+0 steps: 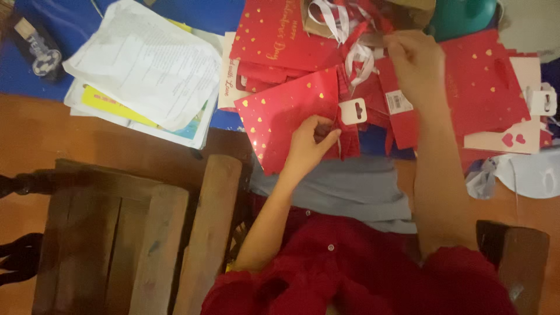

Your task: The person assembles red Valentine's Day gift bags by hand. They fold the bottom panels, tuck flaps to form a flat base, and attach white plastic handles to the bag openings. Completed bags are stacked on the table.

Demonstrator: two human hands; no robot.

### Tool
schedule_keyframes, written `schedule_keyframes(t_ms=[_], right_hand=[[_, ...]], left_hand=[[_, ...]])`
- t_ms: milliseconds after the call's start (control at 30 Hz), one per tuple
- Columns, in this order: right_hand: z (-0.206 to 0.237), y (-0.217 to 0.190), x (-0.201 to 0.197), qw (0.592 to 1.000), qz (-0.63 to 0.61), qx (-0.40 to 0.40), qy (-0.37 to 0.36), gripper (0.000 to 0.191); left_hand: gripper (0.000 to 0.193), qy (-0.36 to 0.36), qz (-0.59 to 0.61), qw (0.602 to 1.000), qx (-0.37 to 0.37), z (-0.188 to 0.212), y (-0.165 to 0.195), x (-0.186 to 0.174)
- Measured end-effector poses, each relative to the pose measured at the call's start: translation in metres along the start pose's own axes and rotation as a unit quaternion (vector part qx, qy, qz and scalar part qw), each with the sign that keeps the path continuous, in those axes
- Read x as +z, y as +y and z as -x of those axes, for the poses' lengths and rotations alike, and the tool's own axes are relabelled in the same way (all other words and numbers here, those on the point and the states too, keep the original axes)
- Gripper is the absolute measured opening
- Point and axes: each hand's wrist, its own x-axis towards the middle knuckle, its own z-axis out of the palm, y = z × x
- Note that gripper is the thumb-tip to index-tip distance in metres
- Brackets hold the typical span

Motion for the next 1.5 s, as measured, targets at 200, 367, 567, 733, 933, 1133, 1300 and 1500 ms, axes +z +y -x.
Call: schedule_keyframes(t_ms=[200,367,567,733,933,1133,1300,1500], right_hand=[[0.042,-0.037,-0.008,0.939,-0.253,0.230,-0.024,0.025],[0.065,-0.041,0.001,0.994,-0.010,0.107,0.002,0.034],[0.090,-0.036,0.006,0.985,0.148,0.084,-0.005,0.031],[0.094,-0.034,0.020,0.975,0.199,0.099,0.018,0.017],[0.098,-0.055,0.008,0.965,-0.071,0.225,0.112,0.018],[0.109,-0.098,-0.011,0.904,-0.287,0.306,0.079,0.012],[0.100,-0.110,0.008,0.927,-0.297,0.225,-0.054,0.025],[0.106,-0.117,0.033,0.998,0.023,0.041,-0.040,0.011]], left_hand=[[0.027,-0.003,0.005,1.000,0.004,0.001,0.001,-0.001],[0.026,0.008,-0.022,1.000,0.012,0.002,0.005,-0.003],[0.029,0.019,-0.073,0.996,0.048,0.001,0.004,-0.003],[0.028,0.012,-0.079,0.995,0.060,0.003,0.001,-0.005],[0.026,-0.011,-0.121,0.989,0.086,0.002,-0.006,-0.011],[0.022,-0.011,-0.139,0.985,0.102,0.003,-0.008,-0.011],[0.021,0.013,-0.106,0.993,0.057,0.006,-0.003,-0.002],[0.021,0.039,-0.100,0.993,0.051,0.008,-0.007,0.003]])
